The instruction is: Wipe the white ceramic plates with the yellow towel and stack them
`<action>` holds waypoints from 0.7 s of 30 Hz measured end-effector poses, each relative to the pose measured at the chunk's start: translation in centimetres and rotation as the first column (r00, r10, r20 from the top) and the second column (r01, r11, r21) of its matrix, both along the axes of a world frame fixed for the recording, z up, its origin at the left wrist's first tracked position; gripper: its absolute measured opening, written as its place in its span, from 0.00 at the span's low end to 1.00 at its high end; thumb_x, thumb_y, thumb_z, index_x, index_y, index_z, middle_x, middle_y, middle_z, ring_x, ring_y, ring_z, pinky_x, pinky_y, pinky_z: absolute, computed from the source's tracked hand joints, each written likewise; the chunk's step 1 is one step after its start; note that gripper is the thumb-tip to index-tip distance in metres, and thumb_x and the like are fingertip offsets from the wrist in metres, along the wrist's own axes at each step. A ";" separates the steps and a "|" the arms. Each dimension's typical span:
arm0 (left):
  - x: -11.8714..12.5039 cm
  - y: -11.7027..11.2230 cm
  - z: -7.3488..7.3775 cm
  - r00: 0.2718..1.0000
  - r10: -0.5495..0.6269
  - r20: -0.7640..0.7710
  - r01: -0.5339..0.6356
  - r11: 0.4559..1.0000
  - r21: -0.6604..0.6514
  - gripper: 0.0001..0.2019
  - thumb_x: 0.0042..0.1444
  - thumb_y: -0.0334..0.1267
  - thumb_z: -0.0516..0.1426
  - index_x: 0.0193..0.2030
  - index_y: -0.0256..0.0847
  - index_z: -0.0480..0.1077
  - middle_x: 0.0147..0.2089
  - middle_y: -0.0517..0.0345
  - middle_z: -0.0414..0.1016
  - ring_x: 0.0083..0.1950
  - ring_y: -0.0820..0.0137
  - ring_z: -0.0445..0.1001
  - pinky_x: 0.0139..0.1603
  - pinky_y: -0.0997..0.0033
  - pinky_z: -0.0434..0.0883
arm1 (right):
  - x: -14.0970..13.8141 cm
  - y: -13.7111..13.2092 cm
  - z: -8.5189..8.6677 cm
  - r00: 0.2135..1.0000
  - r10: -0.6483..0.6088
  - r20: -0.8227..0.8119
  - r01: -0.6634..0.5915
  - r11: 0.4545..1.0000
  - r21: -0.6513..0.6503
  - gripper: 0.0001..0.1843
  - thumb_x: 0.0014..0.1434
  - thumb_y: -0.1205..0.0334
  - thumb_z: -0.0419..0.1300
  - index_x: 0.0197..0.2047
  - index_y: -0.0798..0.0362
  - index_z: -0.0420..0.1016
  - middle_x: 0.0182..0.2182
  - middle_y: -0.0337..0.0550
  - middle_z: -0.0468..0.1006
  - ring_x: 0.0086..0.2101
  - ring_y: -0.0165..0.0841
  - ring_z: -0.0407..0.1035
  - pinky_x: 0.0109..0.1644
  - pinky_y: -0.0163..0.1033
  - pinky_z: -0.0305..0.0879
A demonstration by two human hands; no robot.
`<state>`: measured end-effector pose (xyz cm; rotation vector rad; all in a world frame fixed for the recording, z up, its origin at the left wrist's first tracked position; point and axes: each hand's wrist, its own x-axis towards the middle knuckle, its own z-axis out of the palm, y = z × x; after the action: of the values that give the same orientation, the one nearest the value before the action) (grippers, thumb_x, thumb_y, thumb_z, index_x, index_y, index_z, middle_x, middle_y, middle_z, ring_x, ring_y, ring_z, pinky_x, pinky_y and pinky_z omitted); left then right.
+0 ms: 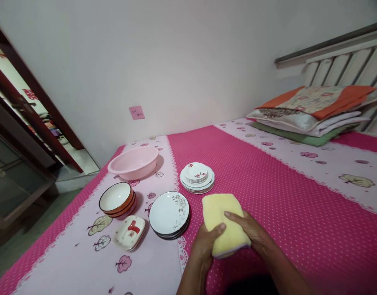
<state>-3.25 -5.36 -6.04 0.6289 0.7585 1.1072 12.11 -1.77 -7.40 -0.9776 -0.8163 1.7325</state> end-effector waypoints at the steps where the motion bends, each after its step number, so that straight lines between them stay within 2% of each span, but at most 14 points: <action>1: 0.1 0.0 -0.2 1.000 -0.008 -0.027 0.008 1.000 0.016 0.35 0.40 0.47 0.75 0.54 0.32 0.78 0.49 0.37 0.83 0.50 0.47 0.81 0.55 0.51 0.74 | -0.1 0.1 -0.1 1.000 -0.019 0.003 0.019 1.000 -0.010 0.25 0.46 0.51 0.76 0.43 0.57 0.80 0.34 0.52 0.87 0.30 0.45 0.81 0.37 0.46 0.78; 4: 0.1 0.0 -0.6 0.997 -0.002 -0.072 0.006 0.999 0.046 0.35 0.38 0.46 0.75 0.53 0.32 0.79 0.47 0.38 0.84 0.49 0.46 0.81 0.55 0.49 0.74 | 0.0 0.0 -0.2 0.998 0.022 -0.055 -0.025 0.999 -0.048 0.25 0.45 0.54 0.76 0.44 0.57 0.80 0.35 0.52 0.87 0.30 0.45 0.82 0.38 0.46 0.78; 7: -0.1 -0.1 -0.6 0.995 -0.025 -0.095 0.033 0.996 0.084 0.34 0.40 0.46 0.74 0.54 0.32 0.79 0.48 0.38 0.84 0.49 0.46 0.81 0.54 0.50 0.74 | 0.3 -0.2 -0.2 0.981 0.090 -0.172 -0.109 0.989 -0.104 0.28 0.49 0.52 0.74 0.49 0.58 0.78 0.37 0.55 0.87 0.35 0.49 0.83 0.43 0.51 0.79; 9: -0.2 -0.1 -0.5 0.993 -0.052 -0.106 0.064 0.992 0.109 0.34 0.40 0.46 0.74 0.55 0.31 0.78 0.48 0.38 0.84 0.49 0.47 0.81 0.55 0.51 0.73 | 0.3 -0.3 -0.2 0.975 0.090 -0.206 -0.121 0.982 -0.144 0.30 0.49 0.52 0.73 0.52 0.59 0.77 0.37 0.56 0.87 0.37 0.51 0.83 0.47 0.54 0.78; 12: -0.2 -0.1 -0.7 0.991 -0.081 -0.107 0.092 0.990 0.106 0.36 0.38 0.47 0.75 0.54 0.31 0.78 0.47 0.39 0.84 0.50 0.48 0.81 0.57 0.51 0.72 | 0.1 0.0 -0.3 0.985 0.034 -0.168 -0.063 0.984 -0.169 0.31 0.51 0.55 0.73 0.55 0.59 0.75 0.37 0.56 0.87 0.38 0.50 0.83 0.48 0.53 0.78; 16: 0.0 0.2 -1.5 0.992 -0.047 -0.118 0.051 0.998 0.034 0.40 0.34 0.51 0.76 0.54 0.30 0.78 0.45 0.38 0.84 0.49 0.47 0.80 0.55 0.50 0.73 | -0.3 0.5 -0.8 0.997 -0.034 -0.067 0.026 0.992 -0.125 0.29 0.52 0.56 0.71 0.55 0.58 0.75 0.37 0.54 0.87 0.36 0.50 0.83 0.42 0.50 0.80; 21: 0.0 0.7 -2.1 0.982 0.017 -0.188 -0.013 1.000 0.020 0.44 0.40 0.58 0.72 0.57 0.26 0.74 0.45 0.34 0.83 0.47 0.47 0.81 0.50 0.52 0.74 | -0.7 0.8 -1.4 0.999 -0.043 0.031 0.045 0.996 -0.071 0.27 0.50 0.53 0.72 0.50 0.59 0.78 0.37 0.56 0.87 0.34 0.50 0.83 0.38 0.49 0.79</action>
<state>-3.22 -4.70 -8.10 0.7525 0.9173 1.0796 11.42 -0.94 -8.77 -1.0637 -0.7506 1.7234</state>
